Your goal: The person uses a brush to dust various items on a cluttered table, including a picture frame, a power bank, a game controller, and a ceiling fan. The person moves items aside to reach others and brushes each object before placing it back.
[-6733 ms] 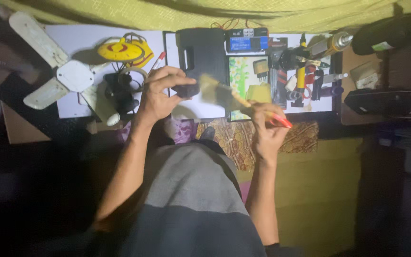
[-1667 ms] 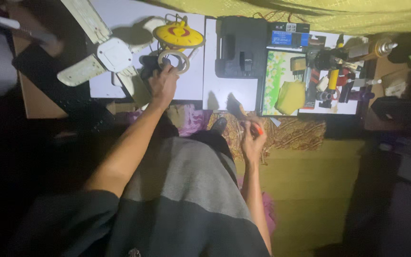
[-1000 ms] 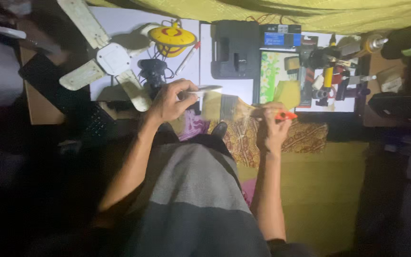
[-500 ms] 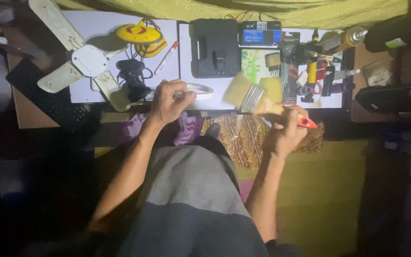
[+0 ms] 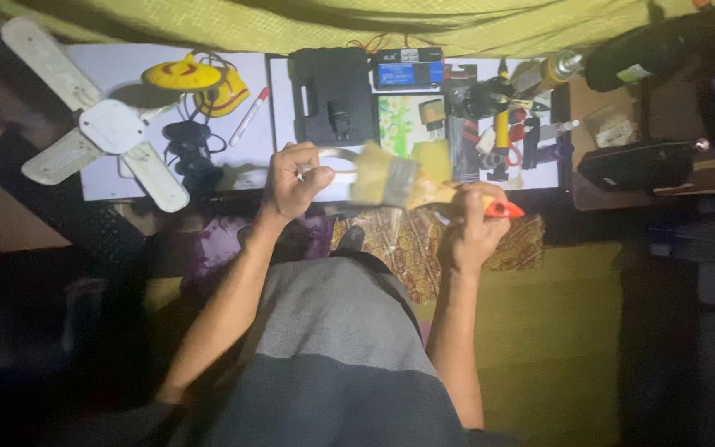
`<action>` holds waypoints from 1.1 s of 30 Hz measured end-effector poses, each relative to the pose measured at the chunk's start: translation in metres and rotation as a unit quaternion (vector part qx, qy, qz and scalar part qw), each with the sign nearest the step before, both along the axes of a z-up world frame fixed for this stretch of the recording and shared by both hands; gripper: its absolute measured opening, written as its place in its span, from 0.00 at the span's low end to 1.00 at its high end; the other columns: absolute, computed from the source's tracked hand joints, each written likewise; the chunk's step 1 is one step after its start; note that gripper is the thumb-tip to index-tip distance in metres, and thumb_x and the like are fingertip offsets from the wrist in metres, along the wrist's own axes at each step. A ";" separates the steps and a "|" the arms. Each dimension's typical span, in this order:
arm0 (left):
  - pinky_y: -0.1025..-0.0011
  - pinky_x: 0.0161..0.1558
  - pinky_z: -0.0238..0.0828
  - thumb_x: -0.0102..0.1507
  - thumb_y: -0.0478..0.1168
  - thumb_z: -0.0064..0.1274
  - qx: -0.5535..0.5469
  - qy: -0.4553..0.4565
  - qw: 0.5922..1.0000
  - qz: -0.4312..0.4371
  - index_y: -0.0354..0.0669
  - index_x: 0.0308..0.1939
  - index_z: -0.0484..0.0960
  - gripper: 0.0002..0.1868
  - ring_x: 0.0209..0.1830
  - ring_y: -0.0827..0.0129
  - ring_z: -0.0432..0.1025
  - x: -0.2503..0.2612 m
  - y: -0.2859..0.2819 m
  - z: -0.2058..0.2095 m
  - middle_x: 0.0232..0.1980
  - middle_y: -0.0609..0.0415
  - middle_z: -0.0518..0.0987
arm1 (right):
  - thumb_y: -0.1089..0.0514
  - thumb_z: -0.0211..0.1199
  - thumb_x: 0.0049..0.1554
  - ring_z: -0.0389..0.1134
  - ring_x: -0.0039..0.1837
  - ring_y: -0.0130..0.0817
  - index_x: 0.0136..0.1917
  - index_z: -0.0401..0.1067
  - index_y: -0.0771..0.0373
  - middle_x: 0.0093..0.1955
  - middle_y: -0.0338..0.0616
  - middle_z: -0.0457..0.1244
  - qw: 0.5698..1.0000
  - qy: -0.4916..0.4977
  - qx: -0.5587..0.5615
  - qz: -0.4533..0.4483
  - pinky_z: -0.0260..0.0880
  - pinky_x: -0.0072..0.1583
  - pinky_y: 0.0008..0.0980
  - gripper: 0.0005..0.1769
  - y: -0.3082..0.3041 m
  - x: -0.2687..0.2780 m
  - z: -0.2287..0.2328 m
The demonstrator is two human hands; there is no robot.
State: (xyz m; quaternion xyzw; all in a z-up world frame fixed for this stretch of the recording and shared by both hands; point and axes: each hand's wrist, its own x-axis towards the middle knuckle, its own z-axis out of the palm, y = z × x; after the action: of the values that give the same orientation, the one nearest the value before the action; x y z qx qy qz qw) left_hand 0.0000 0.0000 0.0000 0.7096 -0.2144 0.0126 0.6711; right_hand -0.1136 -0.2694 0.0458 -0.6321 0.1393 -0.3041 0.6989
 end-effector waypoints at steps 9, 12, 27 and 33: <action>0.70 0.36 0.57 0.62 0.47 0.53 -0.149 0.112 0.982 0.007 0.39 0.23 0.67 0.20 0.30 0.73 0.60 -0.010 -0.030 -0.037 0.27 0.59 0.65 | 0.55 0.62 0.67 0.61 0.42 0.26 0.54 0.69 0.66 0.49 0.45 0.65 0.997 0.065 0.030 0.010 0.63 0.40 0.22 0.11 -0.030 0.004 -0.008; 0.72 0.35 0.60 0.64 0.46 0.52 -0.262 0.179 0.948 0.013 0.40 0.26 0.69 0.17 0.30 0.75 0.63 -0.004 -0.037 -0.047 0.27 0.61 0.67 | 0.52 0.62 0.63 0.62 0.36 0.29 0.52 0.68 0.63 0.45 0.43 0.64 0.995 0.092 0.022 -0.037 0.68 0.36 0.27 0.12 -0.034 0.013 -0.006; 0.52 0.28 0.75 0.68 0.62 0.43 -0.423 0.386 0.820 0.011 0.56 0.24 0.60 0.24 0.27 0.72 0.66 0.007 -0.020 -0.034 0.26 0.65 0.61 | 0.58 0.65 0.67 0.68 0.55 0.35 0.52 0.69 0.65 0.51 0.45 0.64 0.997 -0.039 -0.025 0.059 0.72 0.63 0.39 0.09 -0.006 0.034 -0.018; 0.64 0.49 0.64 0.75 0.57 0.44 -0.407 0.343 0.845 0.049 0.52 0.35 0.69 0.19 0.40 0.73 0.65 0.007 -0.015 -0.022 0.36 0.63 0.65 | 0.55 0.65 0.62 0.68 0.49 0.34 0.51 0.67 0.65 0.50 0.49 0.65 0.975 -0.052 0.206 0.068 0.71 0.49 0.36 0.13 0.011 0.018 -0.026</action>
State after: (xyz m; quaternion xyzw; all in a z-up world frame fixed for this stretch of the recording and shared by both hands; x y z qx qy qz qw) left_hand 0.0065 -0.0154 -0.0224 0.3417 0.0889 -0.1130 0.9287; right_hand -0.0957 -0.2580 0.0194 -0.4660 0.1192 -0.2532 0.8394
